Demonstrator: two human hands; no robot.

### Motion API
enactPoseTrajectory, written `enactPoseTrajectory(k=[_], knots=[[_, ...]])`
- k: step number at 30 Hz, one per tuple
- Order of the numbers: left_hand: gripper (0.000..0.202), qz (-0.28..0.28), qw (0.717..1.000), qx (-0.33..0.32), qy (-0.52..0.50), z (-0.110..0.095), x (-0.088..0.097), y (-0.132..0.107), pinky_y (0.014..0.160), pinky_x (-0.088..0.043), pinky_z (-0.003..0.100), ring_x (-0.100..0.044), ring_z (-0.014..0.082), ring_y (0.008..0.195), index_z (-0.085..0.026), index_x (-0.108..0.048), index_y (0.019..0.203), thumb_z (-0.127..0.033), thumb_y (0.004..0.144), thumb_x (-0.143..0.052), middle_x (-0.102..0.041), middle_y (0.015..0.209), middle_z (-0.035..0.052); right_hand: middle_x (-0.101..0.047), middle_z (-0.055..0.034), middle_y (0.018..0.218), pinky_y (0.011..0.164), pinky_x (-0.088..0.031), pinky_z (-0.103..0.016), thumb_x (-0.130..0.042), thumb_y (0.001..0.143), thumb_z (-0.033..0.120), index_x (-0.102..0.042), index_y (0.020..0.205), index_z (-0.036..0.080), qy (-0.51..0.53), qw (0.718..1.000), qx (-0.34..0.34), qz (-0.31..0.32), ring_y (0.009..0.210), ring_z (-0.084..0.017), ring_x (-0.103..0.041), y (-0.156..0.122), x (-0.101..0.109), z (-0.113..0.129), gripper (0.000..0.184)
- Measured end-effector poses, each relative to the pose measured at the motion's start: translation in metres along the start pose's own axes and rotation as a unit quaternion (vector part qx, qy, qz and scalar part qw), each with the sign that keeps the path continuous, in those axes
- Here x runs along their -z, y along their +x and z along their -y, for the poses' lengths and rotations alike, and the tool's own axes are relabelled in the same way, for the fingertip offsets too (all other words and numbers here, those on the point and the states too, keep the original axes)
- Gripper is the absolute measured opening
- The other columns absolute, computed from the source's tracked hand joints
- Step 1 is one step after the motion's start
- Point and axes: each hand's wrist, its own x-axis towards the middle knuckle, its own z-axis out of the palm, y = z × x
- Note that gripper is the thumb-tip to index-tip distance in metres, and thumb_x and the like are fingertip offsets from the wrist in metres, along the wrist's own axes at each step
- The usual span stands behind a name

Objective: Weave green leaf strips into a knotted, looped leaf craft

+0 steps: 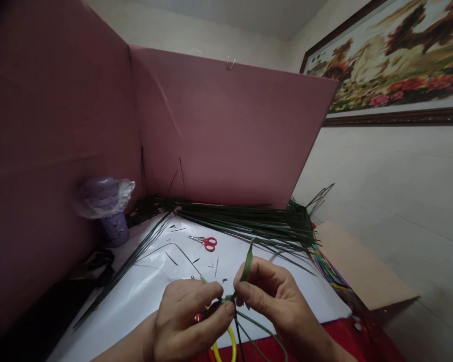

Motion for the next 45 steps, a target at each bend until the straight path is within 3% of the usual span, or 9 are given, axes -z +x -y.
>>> enactPoseTrajectory(k=[4,8,12,16,24,29,34,39,45], knots=[[0.012,0.018,0.999,0.031,-0.009,0.000,0.001,0.001,0.043,-0.033,0.020,-0.047,0.0068,0.049,-0.013,-0.057,0.088,-0.010,0.076,-0.055,-0.056,0.064,0.0016,-0.051,-0.0004,0.057,0.052,-0.036,-0.024,-0.055,0.083,0.039,-0.055,0.065,0.017,-0.107,0.994,0.017,-0.028,0.054,-0.012,-0.045,-0.006,0.010,0.008,0.028],[0.016,0.022,0.999,0.035,-0.010,-0.002,-0.002,0.000,0.044,-0.030,0.020,-0.046,0.0057,0.048,-0.014,-0.056,0.088,-0.009,0.073,-0.058,-0.054,0.061,-0.0010,-0.057,-0.0030,0.073,0.066,-0.041,-0.027,-0.053,0.085,0.032,-0.061,0.079,0.021,-0.232,0.954,0.174,-0.072,0.073,-0.017,-0.052,-0.004,0.013,0.027,0.015],[0.017,0.026,0.999,0.026,-0.017,-0.004,-0.006,-0.004,0.043,-0.026,0.021,-0.042,0.0057,0.045,-0.015,-0.056,0.087,-0.007,0.072,-0.059,-0.048,0.056,-0.0033,-0.058,-0.0081,0.103,0.089,-0.036,-0.037,-0.045,0.090,0.031,-0.062,0.097,0.023,-0.349,0.913,0.190,0.096,0.101,-0.022,-0.048,0.009,0.011,0.042,0.021],[0.013,0.041,0.999,0.018,-0.030,-0.002,-0.007,-0.007,0.045,-0.030,0.019,-0.044,0.0054,0.046,-0.015,-0.054,0.089,-0.011,0.077,-0.053,-0.050,0.059,-0.0021,-0.057,-0.0023,0.074,0.075,-0.040,-0.030,-0.048,0.089,0.032,-0.059,0.074,0.018,-0.399,0.896,0.113,0.160,0.077,-0.016,-0.050,0.022,0.020,0.050,0.023],[0.011,0.051,0.998,-0.005,-0.022,0.006,-0.005,-0.008,0.043,-0.029,0.022,-0.041,0.0087,0.046,-0.011,-0.055,0.083,-0.007,0.075,-0.048,-0.050,0.057,0.0008,-0.055,0.0009,0.065,0.058,-0.039,-0.021,-0.062,0.079,0.031,-0.059,0.069,0.017,-0.398,0.899,-0.023,0.182,0.063,-0.011,-0.049,0.022,0.036,0.082,0.017],[0.013,0.042,0.994,-0.069,0.071,0.011,-0.007,-0.009,0.042,-0.029,0.022,-0.044,0.0095,0.048,-0.012,-0.057,0.079,-0.008,0.068,-0.053,-0.057,0.067,0.0059,-0.054,0.0017,0.051,0.036,-0.030,-0.016,-0.053,0.082,0.047,-0.057,0.065,0.016,-0.299,0.903,-0.229,0.207,0.037,-0.005,-0.040,0.023,0.038,0.075,0.036],[0.015,0.052,0.992,-0.075,0.085,0.012,-0.009,-0.012,0.042,-0.029,0.023,-0.045,0.0108,0.050,-0.012,-0.059,0.079,-0.008,0.065,-0.056,-0.057,0.065,0.0068,-0.051,0.0014,0.043,0.031,-0.026,-0.014,-0.047,0.083,0.053,-0.060,0.063,0.014,-0.199,0.883,-0.367,0.212,0.030,-0.004,-0.037,0.019,0.034,0.069,0.046],[0.015,0.052,0.992,-0.077,0.087,0.011,-0.009,-0.013,0.042,-0.030,0.023,-0.045,0.0116,0.050,-0.012,-0.059,0.080,-0.009,0.066,-0.056,-0.057,0.064,0.0066,-0.041,0.0058,0.043,0.030,-0.024,-0.012,-0.058,0.076,0.049,-0.059,0.063,0.014,-0.144,0.892,-0.386,0.186,0.032,-0.002,-0.030,0.005,0.026,0.068,0.038],[0.015,0.049,0.993,-0.066,0.085,0.012,-0.007,-0.010,0.043,-0.031,0.023,-0.045,0.0104,0.051,-0.012,-0.058,0.082,-0.008,0.068,-0.052,-0.057,0.068,0.0067,-0.049,0.0051,0.051,0.032,-0.031,-0.012,-0.065,0.074,0.041,-0.052,0.070,0.017,-0.112,0.915,-0.371,0.110,0.036,-0.003,-0.036,-0.003,0.039,0.060,0.028]])
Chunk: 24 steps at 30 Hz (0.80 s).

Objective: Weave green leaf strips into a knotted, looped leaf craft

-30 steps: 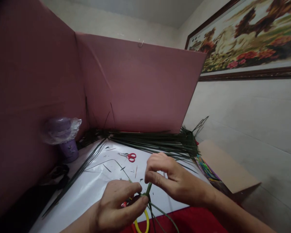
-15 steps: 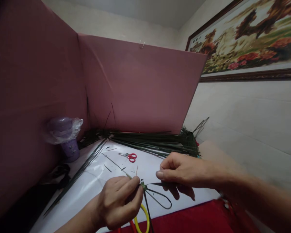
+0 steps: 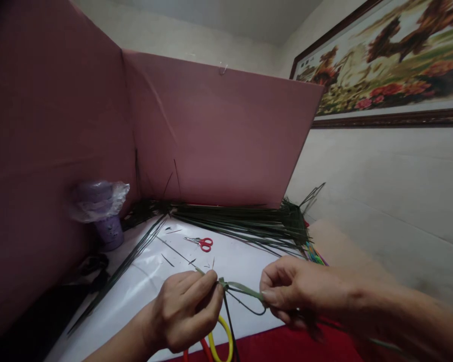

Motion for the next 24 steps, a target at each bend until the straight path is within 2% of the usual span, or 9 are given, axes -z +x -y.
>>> enactPoseTrajectory(k=[4,7,10,13,15,19,24], knots=[[0.014,-0.004,0.999,0.026,-0.031,0.001,0.002,0.002,0.044,-0.031,0.022,-0.042,0.0095,0.050,-0.011,-0.058,0.081,-0.005,0.070,-0.051,-0.055,0.063,0.0040,-0.056,0.0023,0.058,0.036,-0.036,-0.014,-0.067,0.074,0.034,-0.053,0.072,0.018,-0.021,0.998,0.058,-0.033,0.043,-0.005,-0.045,-0.003,0.008,0.000,0.022],[0.012,-0.004,0.995,0.067,-0.076,0.000,0.002,0.001,0.045,-0.032,0.021,-0.042,0.0083,0.049,-0.010,-0.057,0.081,-0.003,0.075,-0.048,-0.054,0.063,0.0033,-0.059,0.0008,0.062,0.044,-0.040,-0.016,-0.066,0.074,0.029,-0.057,0.072,0.017,-0.072,0.987,0.129,-0.061,0.051,-0.007,-0.050,-0.004,0.005,0.003,0.016],[0.015,-0.010,0.984,0.118,-0.133,-0.002,0.001,-0.002,0.046,-0.034,0.020,-0.043,0.0080,0.050,-0.010,-0.056,0.081,-0.002,0.078,-0.044,-0.052,0.060,0.0015,-0.060,-0.0010,0.065,0.051,-0.044,-0.020,-0.066,0.073,0.029,-0.059,0.073,0.016,-0.089,0.979,0.169,-0.067,0.057,-0.010,-0.053,-0.001,0.001,0.004,0.014],[0.015,-0.037,0.976,0.150,-0.154,-0.003,0.001,-0.003,0.050,-0.040,0.019,-0.049,0.0079,0.054,-0.010,-0.056,0.085,-0.003,0.079,-0.045,-0.054,0.061,0.0016,-0.061,-0.0030,0.070,0.057,-0.047,-0.024,-0.066,0.073,0.030,-0.061,0.076,0.016,-0.089,0.975,0.195,-0.060,0.061,-0.012,-0.055,0.001,0.006,0.002,0.015],[0.015,-0.067,0.973,0.165,-0.145,-0.003,0.002,-0.002,0.054,-0.044,0.019,-0.054,0.0084,0.059,-0.011,-0.056,0.090,-0.004,0.080,-0.047,-0.058,0.068,0.0039,-0.062,-0.0038,0.071,0.059,-0.047,-0.025,-0.066,0.074,0.030,-0.063,0.076,0.016,-0.117,0.968,0.205,-0.082,0.064,-0.012,-0.055,0.003,0.016,-0.002,0.014],[0.018,-0.088,0.972,0.169,-0.140,-0.002,0.003,-0.001,0.056,-0.046,0.019,-0.056,0.0090,0.062,-0.011,-0.057,0.094,-0.004,0.080,-0.048,-0.060,0.071,0.0050,-0.060,-0.0023,0.067,0.057,-0.045,-0.023,-0.068,0.074,0.032,-0.065,0.074,0.016,-0.143,0.952,0.233,-0.140,0.060,-0.011,-0.053,0.007,0.030,-0.007,0.015],[0.020,-0.041,0.971,0.153,-0.179,-0.004,0.000,-0.007,0.050,-0.041,0.019,-0.049,0.0080,0.054,-0.010,-0.058,0.094,-0.003,0.079,-0.046,-0.053,0.061,0.0014,-0.058,-0.0022,0.070,0.057,-0.046,-0.024,-0.069,0.073,0.029,-0.066,0.075,0.017,-0.087,0.943,0.301,-0.116,0.061,-0.011,-0.054,0.018,0.016,-0.008,0.013]])
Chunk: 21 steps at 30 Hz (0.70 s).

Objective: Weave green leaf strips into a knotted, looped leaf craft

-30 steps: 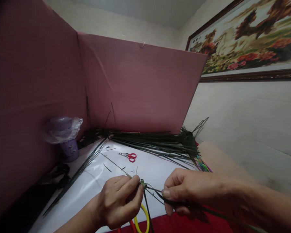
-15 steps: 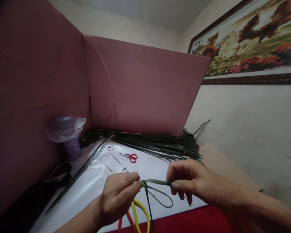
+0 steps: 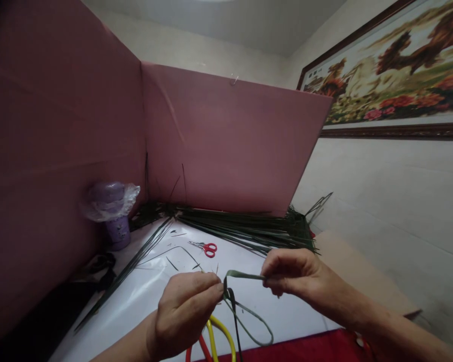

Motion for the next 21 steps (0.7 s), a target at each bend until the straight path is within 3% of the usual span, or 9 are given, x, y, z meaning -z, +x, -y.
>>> enactPoseTrajectory(k=[5,11,17,21], knots=[[0.022,0.006,1.000,0.010,-0.025,0.000,-0.001,-0.003,0.052,-0.043,0.020,-0.051,0.0090,0.056,-0.011,-0.058,0.095,-0.003,0.078,-0.047,-0.056,0.064,0.0031,-0.056,-0.0025,0.075,0.056,-0.045,-0.023,-0.067,0.075,0.023,-0.070,0.079,0.019,0.066,0.995,0.064,0.032,0.062,-0.010,-0.053,0.006,-0.017,-0.001,0.006],[0.023,-0.010,0.999,0.021,-0.037,-0.003,0.002,0.003,0.056,-0.044,0.020,-0.056,0.0107,0.063,-0.012,-0.058,0.097,-0.003,0.077,-0.050,-0.060,0.071,0.0064,-0.058,-0.0024,0.084,0.057,-0.044,-0.021,-0.067,0.074,0.015,-0.071,0.075,0.022,0.076,0.993,0.070,0.053,0.065,-0.009,-0.053,0.008,-0.032,0.000,0.008],[0.021,0.010,0.999,0.029,-0.044,-0.003,0.000,0.001,0.050,-0.036,0.019,-0.045,0.0079,0.054,-0.014,-0.057,0.092,-0.002,0.076,-0.050,-0.052,0.063,0.0013,-0.057,-0.0017,0.076,0.058,-0.043,-0.022,-0.069,0.073,0.018,-0.069,0.072,0.020,0.031,0.995,0.094,0.010,0.066,-0.010,-0.052,0.008,-0.040,0.003,0.002],[0.015,0.037,0.997,0.042,-0.058,-0.002,-0.001,-0.002,0.049,-0.029,0.020,-0.038,0.0072,0.053,-0.014,-0.055,0.084,-0.002,0.076,-0.049,-0.045,0.060,-0.0006,-0.058,-0.0034,0.082,0.066,-0.044,-0.025,-0.064,0.078,0.021,-0.064,0.071,0.019,-0.008,0.993,0.116,0.023,0.074,-0.013,-0.054,0.006,-0.043,0.010,0.008]])
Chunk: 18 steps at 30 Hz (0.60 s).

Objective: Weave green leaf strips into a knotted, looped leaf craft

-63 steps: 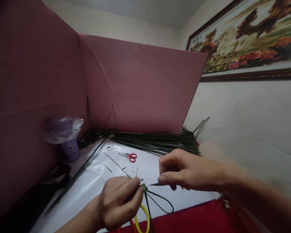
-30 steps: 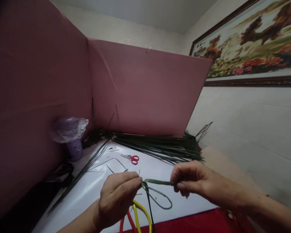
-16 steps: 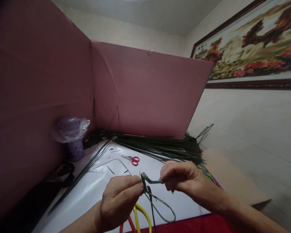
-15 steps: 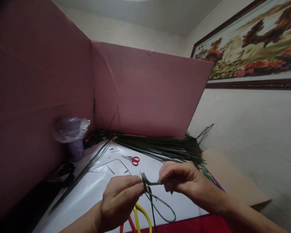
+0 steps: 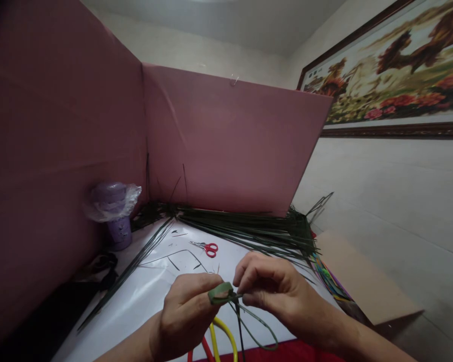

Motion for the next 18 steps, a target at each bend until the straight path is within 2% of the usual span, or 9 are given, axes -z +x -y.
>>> enactPoseTrajectory(k=[3,5,9,11,14,18], knots=[[0.012,0.015,1.000,0.000,-0.005,-0.0003,0.0004,0.0009,0.050,-0.030,0.020,-0.038,0.0073,0.054,-0.013,-0.055,0.081,-0.004,0.079,-0.047,-0.045,0.060,0.0001,-0.058,-0.0048,0.086,0.068,-0.044,-0.027,-0.060,0.081,0.023,-0.063,0.073,0.019,-0.046,0.999,0.011,-0.003,0.077,-0.015,-0.054,-0.0018,-0.0010,0.0017,0.010],[0.011,0.023,1.000,0.010,-0.007,-0.0002,0.0001,0.0017,0.050,-0.031,0.020,-0.039,0.0071,0.054,-0.013,-0.054,0.077,-0.005,0.080,-0.046,-0.045,0.060,0.0000,-0.056,-0.0035,0.082,0.064,-0.044,-0.026,-0.060,0.081,0.023,-0.063,0.080,0.020,-0.054,0.998,0.009,-0.021,0.072,-0.013,-0.052,-0.0039,-0.0005,0.0001,0.005],[0.010,0.006,1.000,0.012,-0.006,0.0012,-0.0031,0.0008,0.051,-0.034,0.019,-0.043,0.0073,0.054,-0.013,-0.056,0.076,-0.006,0.079,-0.049,-0.048,0.061,0.0007,-0.053,-0.0033,0.091,0.062,-0.045,-0.025,-0.054,0.084,0.021,-0.054,0.110,0.027,-0.055,0.998,-0.021,0.003,0.070,-0.012,-0.050,-0.0084,0.0002,0.0002,0.027],[0.011,0.004,1.000,0.009,-0.008,0.0016,-0.0045,0.0001,0.051,-0.036,0.019,-0.045,0.0073,0.054,-0.014,-0.057,0.079,-0.006,0.078,-0.050,-0.050,0.061,0.0009,-0.052,-0.0047,0.098,0.066,-0.045,-0.026,-0.052,0.085,0.020,-0.055,0.106,0.026,-0.071,0.997,-0.024,0.030,0.077,-0.013,-0.050,-0.0091,-0.0002,0.0033,0.022],[0.017,0.016,1.000,0.005,-0.016,0.0017,-0.0048,0.0005,0.052,-0.037,0.019,-0.048,0.0079,0.055,-0.014,-0.059,0.088,-0.004,0.078,-0.049,-0.053,0.064,0.0020,-0.052,-0.0045,0.096,0.066,-0.044,-0.025,-0.050,0.086,0.021,-0.056,0.089,0.022,-0.054,0.997,-0.017,0.051,0.078,-0.013,-0.049,-0.0082,-0.0001,0.0070,0.006],[0.025,0.000,0.999,0.009,-0.037,0.0026,-0.0037,0.0028,0.055,-0.041,0.019,-0.054,0.0095,0.061,-0.013,-0.058,0.096,-0.001,0.077,-0.049,-0.058,0.070,0.0052,-0.051,-0.0043,0.098,0.066,-0.043,-0.025,-0.051,0.086,0.021,-0.052,0.082,0.021,-0.016,0.998,-0.019,0.049,0.075,-0.012,-0.048,-0.0076,0.0045,0.0080,0.004]])
